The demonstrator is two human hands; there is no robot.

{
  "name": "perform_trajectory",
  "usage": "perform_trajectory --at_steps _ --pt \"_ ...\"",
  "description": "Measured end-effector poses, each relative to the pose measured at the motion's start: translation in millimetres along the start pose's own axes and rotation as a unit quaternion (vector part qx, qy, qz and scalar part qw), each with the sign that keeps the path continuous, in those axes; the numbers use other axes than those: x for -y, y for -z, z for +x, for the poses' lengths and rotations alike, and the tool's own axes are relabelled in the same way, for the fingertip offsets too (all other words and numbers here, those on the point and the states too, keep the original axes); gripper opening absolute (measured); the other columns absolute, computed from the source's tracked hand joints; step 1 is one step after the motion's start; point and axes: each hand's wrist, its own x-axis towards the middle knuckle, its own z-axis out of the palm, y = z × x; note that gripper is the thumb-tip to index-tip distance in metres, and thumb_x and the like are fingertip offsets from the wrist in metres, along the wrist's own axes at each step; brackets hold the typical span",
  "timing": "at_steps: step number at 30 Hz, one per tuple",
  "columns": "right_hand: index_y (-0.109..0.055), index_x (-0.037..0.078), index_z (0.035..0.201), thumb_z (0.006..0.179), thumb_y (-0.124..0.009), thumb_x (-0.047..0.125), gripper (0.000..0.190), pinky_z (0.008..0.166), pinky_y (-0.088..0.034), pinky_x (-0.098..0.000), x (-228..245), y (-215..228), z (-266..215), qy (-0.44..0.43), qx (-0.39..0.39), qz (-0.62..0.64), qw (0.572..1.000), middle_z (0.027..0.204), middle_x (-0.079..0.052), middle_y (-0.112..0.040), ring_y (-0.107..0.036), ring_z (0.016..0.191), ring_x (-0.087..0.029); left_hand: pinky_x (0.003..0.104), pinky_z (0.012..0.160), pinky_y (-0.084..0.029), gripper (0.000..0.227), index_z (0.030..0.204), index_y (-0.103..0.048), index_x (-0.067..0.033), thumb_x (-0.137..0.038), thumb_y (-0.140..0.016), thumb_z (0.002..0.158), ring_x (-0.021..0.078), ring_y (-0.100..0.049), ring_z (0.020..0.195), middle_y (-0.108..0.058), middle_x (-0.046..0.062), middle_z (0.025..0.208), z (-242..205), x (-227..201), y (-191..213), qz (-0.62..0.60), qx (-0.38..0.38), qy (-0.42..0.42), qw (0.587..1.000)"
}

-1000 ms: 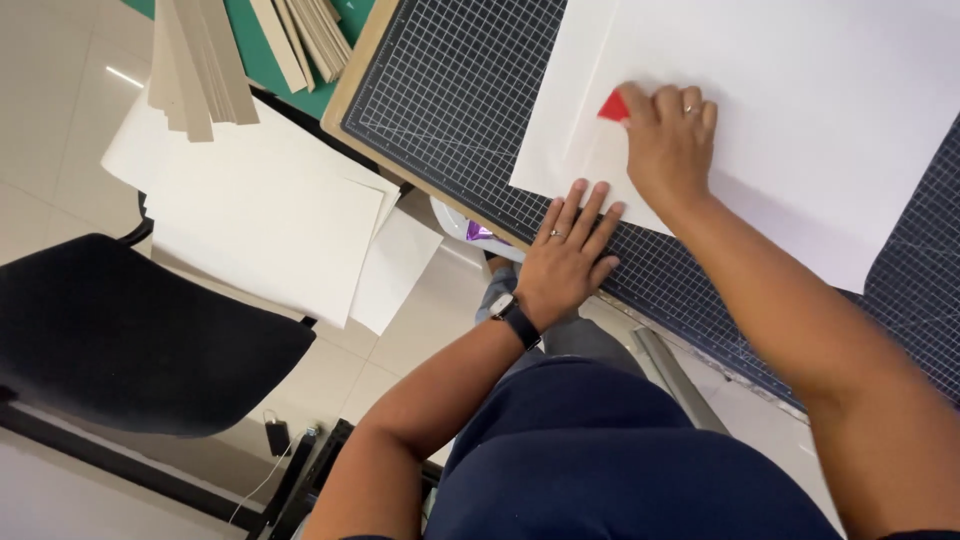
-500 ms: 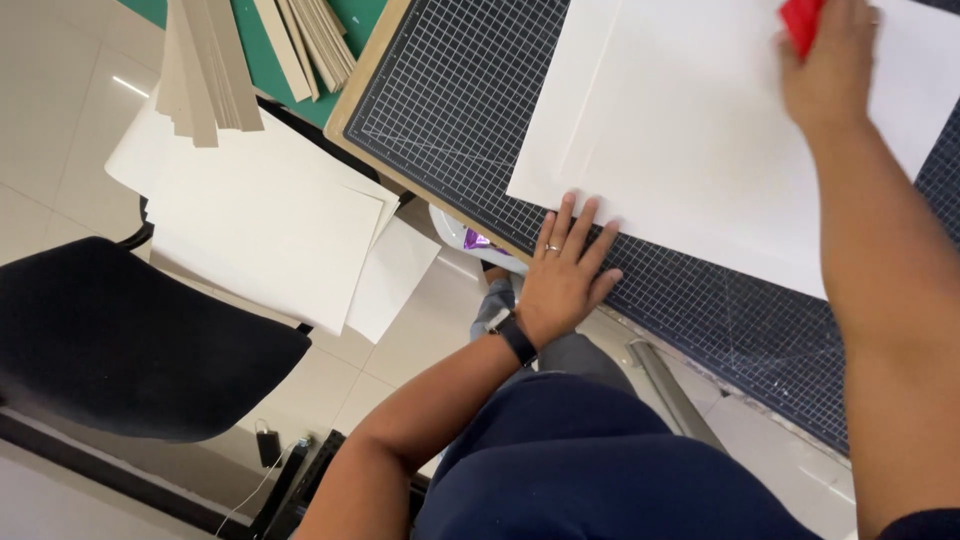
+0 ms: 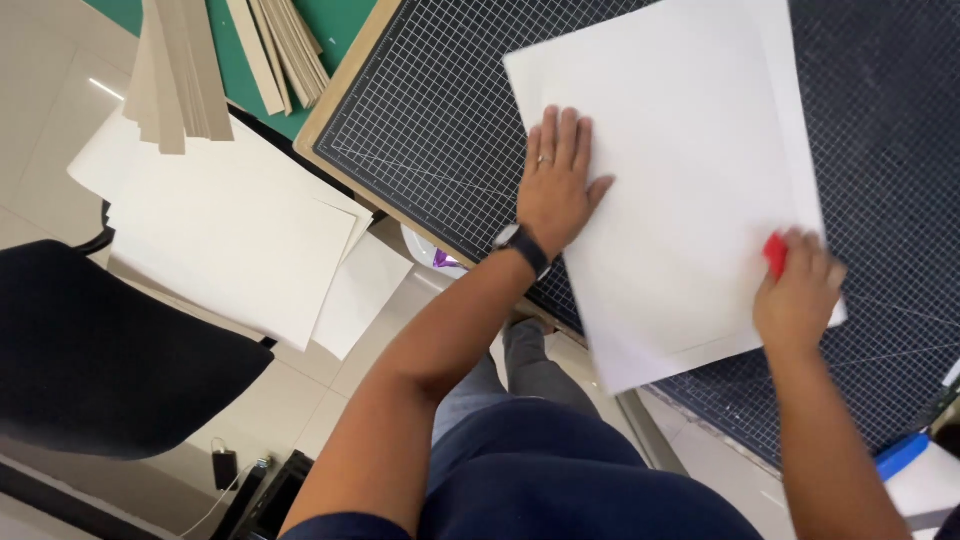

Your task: Attaching reinforcement cardboard strips to a white board using adhesive and a squeegee.

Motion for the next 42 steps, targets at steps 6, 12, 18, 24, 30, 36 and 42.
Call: perform_trajectory --at_steps 6,12,18,24,30,36,42 --pt "-0.053 -0.008 0.149 0.112 -0.050 -0.004 0.037 0.091 -0.047 -0.0501 41.5 59.9 34.2 -0.186 0.061 0.268 0.944 0.118 -0.018 -0.071 -0.067 0.100 -0.034 0.049 0.131 -0.015 0.062 0.162 -0.022 0.0002 -0.032 -0.029 0.110 0.0411 -0.014 0.157 -0.017 0.024 0.168 29.2 -42.5 -22.9 0.072 -0.015 -0.044 0.996" --pt "-0.035 -0.003 0.157 0.110 -0.051 0.028 0.058 0.111 -0.027 -0.0604 79.1 27.1 148.6 0.044 0.089 0.301 0.948 0.153 -0.027 -0.049 -0.047 0.128 -0.049 0.050 0.131 -0.015 0.074 0.159 -0.030 0.0032 -0.051 -0.033 0.110 0.0420 -0.015 0.156 -0.021 0.028 0.166 30.5 -67.8 -32.3 0.074 -0.043 0.003 0.996" --pt "-0.062 0.013 0.144 0.119 -0.041 0.031 0.038 0.089 -0.035 -0.0537 123.6 -18.5 220.1 0.197 -0.011 0.244 0.950 0.114 -0.018 -0.056 -0.049 0.103 -0.043 0.055 0.131 -0.025 0.055 0.157 -0.038 -0.0003 -0.033 -0.034 0.113 0.0462 -0.024 0.155 -0.028 0.022 0.165 21.9 -67.4 -44.9 -0.005 -0.147 -0.015 0.989" --pt "-0.069 0.017 0.132 0.097 -0.061 0.008 0.037 0.087 -0.037 -0.0429 147.7 -43.2 254.5 0.270 0.072 0.051 0.959 0.105 -0.010 -0.058 -0.048 0.099 -0.035 0.051 0.132 -0.026 0.050 0.149 -0.045 0.0073 -0.002 -0.036 0.101 0.0438 -0.035 0.151 -0.045 0.028 0.155 21.9 -68.8 -62.4 -0.111 -0.158 -0.124 0.973" --pt "-0.068 0.017 0.126 0.098 -0.083 0.015 0.033 0.087 -0.040 -0.0421 148.0 -48.7 262.5 0.292 -0.085 0.086 0.949 0.106 -0.007 -0.059 -0.050 0.100 -0.032 0.052 0.132 -0.019 0.065 0.153 -0.044 0.0001 -0.045 -0.036 0.107 0.0371 -0.029 0.155 -0.040 0.020 0.162 20.0 -94.9 -43.7 -0.050 -0.118 -0.026 0.991" --pt "-0.071 0.024 0.125 0.104 -0.050 0.019 0.030 0.087 -0.039 -0.0467 153.4 -48.0 257.6 0.305 0.004 0.045 0.951 0.100 -0.009 -0.061 -0.052 0.095 -0.036 0.058 0.129 -0.022 0.062 0.143 -0.058 -0.0013 -0.045 -0.043 0.102 0.0452 -0.042 0.145 -0.056 0.023 0.149 19.8 -96.6 -60.9 -0.060 -0.166 -0.060 0.983" --pt "-0.069 0.019 0.129 0.099 -0.077 0.022 0.031 0.086 -0.039 -0.0476 162.1 -51.7 262.1 0.292 -0.056 0.086 0.951 0.108 -0.010 -0.059 -0.051 0.099 -0.037 0.057 0.128 -0.024 0.066 0.145 -0.056 0.0004 -0.049 -0.044 0.102 0.0436 -0.046 0.142 -0.057 0.021 0.148 16.1 -92.7 -60.9 -0.047 -0.177 -0.073 0.980"
